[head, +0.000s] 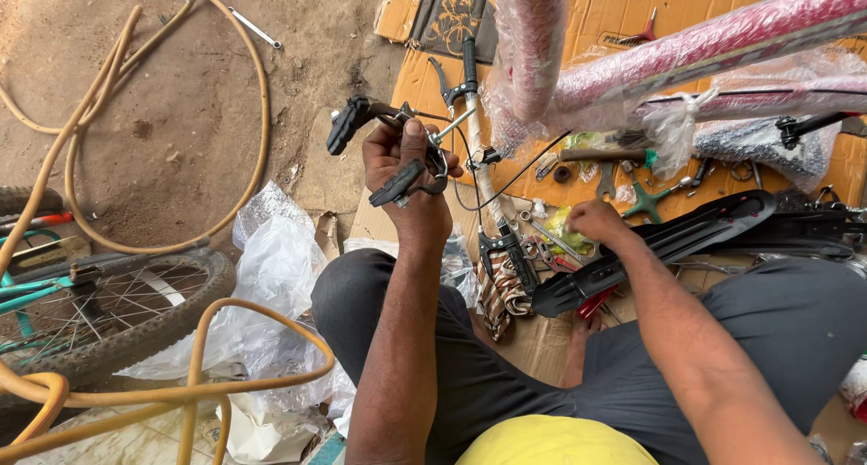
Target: The person unpacks a bicycle mudguard and mounting bracket, then attaches the bracket to the rear frame of a partially wrapped bicycle. Using a screwdriver and wrench, the person secures the mudguard to the bracket and tightens the fasteners.
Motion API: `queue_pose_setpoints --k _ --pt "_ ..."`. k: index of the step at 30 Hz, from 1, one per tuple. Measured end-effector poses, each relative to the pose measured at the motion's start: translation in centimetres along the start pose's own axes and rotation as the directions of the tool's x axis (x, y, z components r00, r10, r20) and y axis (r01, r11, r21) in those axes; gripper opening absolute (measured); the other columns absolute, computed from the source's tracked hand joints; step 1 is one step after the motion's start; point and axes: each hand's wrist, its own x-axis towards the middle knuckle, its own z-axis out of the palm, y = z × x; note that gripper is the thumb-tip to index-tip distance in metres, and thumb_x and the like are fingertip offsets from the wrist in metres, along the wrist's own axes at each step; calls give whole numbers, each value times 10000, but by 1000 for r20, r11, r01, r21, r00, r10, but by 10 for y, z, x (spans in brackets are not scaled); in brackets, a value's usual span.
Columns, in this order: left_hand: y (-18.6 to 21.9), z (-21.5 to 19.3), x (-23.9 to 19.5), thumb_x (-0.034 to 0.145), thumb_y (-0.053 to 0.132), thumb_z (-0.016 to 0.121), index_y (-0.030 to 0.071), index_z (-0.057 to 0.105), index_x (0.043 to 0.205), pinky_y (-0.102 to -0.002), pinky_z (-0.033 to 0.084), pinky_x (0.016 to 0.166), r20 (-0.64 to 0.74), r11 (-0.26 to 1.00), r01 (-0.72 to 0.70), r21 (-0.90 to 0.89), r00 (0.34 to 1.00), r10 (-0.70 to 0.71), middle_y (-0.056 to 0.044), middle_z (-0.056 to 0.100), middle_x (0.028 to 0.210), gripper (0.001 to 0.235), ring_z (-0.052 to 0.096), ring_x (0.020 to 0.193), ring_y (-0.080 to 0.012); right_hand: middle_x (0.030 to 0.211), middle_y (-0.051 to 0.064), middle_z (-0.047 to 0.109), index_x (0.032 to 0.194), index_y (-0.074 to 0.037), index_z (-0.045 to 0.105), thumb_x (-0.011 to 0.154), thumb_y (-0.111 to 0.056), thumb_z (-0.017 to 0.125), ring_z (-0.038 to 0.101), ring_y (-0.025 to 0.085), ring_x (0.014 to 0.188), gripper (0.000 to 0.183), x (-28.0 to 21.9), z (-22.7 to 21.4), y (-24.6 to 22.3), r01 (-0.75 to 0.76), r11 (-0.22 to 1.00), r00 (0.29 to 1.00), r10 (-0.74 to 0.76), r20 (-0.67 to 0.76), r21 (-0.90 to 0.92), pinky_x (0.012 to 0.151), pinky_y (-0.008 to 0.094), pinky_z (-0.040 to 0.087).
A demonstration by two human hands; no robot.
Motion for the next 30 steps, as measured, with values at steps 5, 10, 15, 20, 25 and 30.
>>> queue_pose_setpoints --k 5,10,15,20,25,30 --pt "-6 10 13 1068 206 642 -54 604 1175 -298 519 518 44 997 34 -64 999 -32 -152 683 947 283 620 614 -138 1138 123 748 1063 -134 799 843 -186 699 703 323 1074 248 7 -20 21 111 681 979 51 199 -724 937 466 565" --pt "-5 11 24 1045 174 605 -34 616 1263 -290 514 534 65 953 165 -253 986 -153 -176 710 978 301 635 611 -145 1148 116 747 1095 -163 776 852 -199 680 709 320 1110 264 -24 -45 37 119 597 979 65 196 -794 939 468 582" --pt "-7 10 29 1040 140 634 -70 581 1208 -308 494 504 -45 948 104 -302 991 -123 -194 715 955 274 635 605 -168 1112 143 748 1053 -147 766 875 -150 641 712 340 1064 218 -35 -49 8 188 569 977 -27 211 -800 913 473 569" --pt "-19 -8 29 1019 82 638 -108 622 1200 -306 488 496 -22 953 94 -288 994 -105 -194 710 938 263 621 584 -169 961 110 726 968 -152 767 832 -178 676 702 324 988 166 -74 -89 -57 417 610 892 -419 172 -674 856 475 574" --pt "-24 -13 35 1010 77 602 -72 603 1184 -296 478 457 -31 965 117 -236 991 -127 -194 718 911 229 617 547 -162 877 99 690 996 -114 740 817 -133 689 678 333 896 188 -138 -163 -141 578 580 668 -740 -76 -574 784 478 571" --pt "-28 -17 28 990 49 577 -34 605 1168 -284 472 470 6 973 109 -205 994 -110 -165 711 900 198 608 560 -155 943 90 701 1103 -121 752 851 -109 660 691 311 932 268 -169 -195 -184 447 585 668 -722 -182 -677 767 463 568"
